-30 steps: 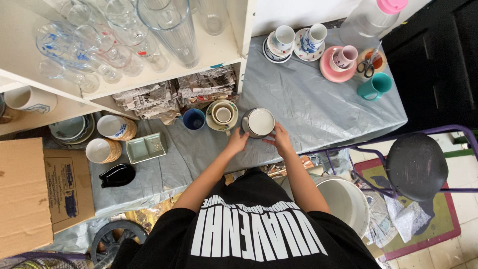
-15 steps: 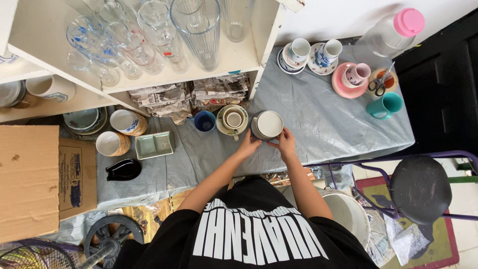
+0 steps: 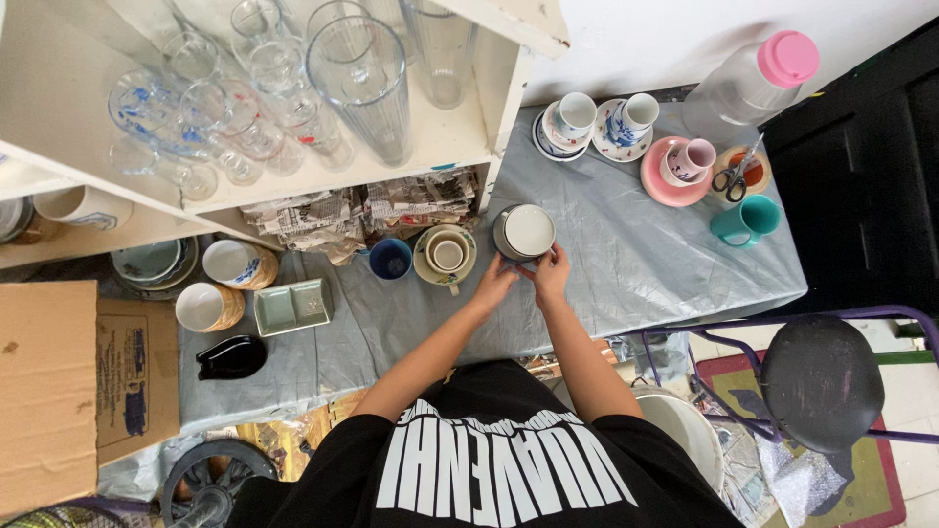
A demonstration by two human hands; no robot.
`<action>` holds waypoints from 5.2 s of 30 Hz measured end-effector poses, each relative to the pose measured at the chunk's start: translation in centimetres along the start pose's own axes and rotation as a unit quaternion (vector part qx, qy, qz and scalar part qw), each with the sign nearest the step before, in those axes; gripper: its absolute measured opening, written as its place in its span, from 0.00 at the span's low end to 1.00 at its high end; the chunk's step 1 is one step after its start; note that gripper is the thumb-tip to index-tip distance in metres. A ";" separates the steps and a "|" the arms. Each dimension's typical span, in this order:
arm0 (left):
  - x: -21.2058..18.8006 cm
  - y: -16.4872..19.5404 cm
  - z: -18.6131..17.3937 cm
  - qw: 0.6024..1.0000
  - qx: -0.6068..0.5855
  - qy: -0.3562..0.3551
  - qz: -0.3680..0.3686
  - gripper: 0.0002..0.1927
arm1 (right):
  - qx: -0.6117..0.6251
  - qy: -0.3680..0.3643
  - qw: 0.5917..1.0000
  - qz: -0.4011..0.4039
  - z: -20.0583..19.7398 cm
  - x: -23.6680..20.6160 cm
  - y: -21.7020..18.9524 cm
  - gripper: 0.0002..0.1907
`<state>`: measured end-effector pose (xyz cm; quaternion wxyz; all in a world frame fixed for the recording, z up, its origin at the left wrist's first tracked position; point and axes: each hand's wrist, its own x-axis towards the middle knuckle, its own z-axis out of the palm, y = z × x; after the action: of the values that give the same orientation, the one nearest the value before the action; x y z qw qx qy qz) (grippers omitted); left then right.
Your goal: The person washes ceramic cups, mugs, and plates one at a time in a large basin of water, occasionally wiping them with a dark cloth, and places the cleaned pieces on the table and shelf. They continue washing more pieces and stacking cleaned cups together.
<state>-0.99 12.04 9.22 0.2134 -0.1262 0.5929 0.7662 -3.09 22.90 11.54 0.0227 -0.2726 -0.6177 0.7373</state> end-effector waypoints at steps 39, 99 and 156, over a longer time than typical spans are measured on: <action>3.6 -3.5 -1.7 0.995 -0.012 -0.023 -0.095 0.19 | 0.137 0.298 0.944 0.012 -0.3 18.2 -9.4 0.20; 1.1 -1.1 7.1 0.812 0.286 -0.063 0.504 0.33 | 0.006 -0.116 0.993 -0.006 -20.4 -11.3 11.9 0.22; -9.2 -39.9 28.4 0.615 0.692 -0.371 0.076 0.34 | -0.422 0.138 0.896 -0.014 -43.3 -19.3 24.8 0.33</action>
<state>27.83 45.97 -13.22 0.3798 0.3993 0.8251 0.1244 39.46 48.82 -8.00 0.0008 -0.3465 -0.8654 0.3620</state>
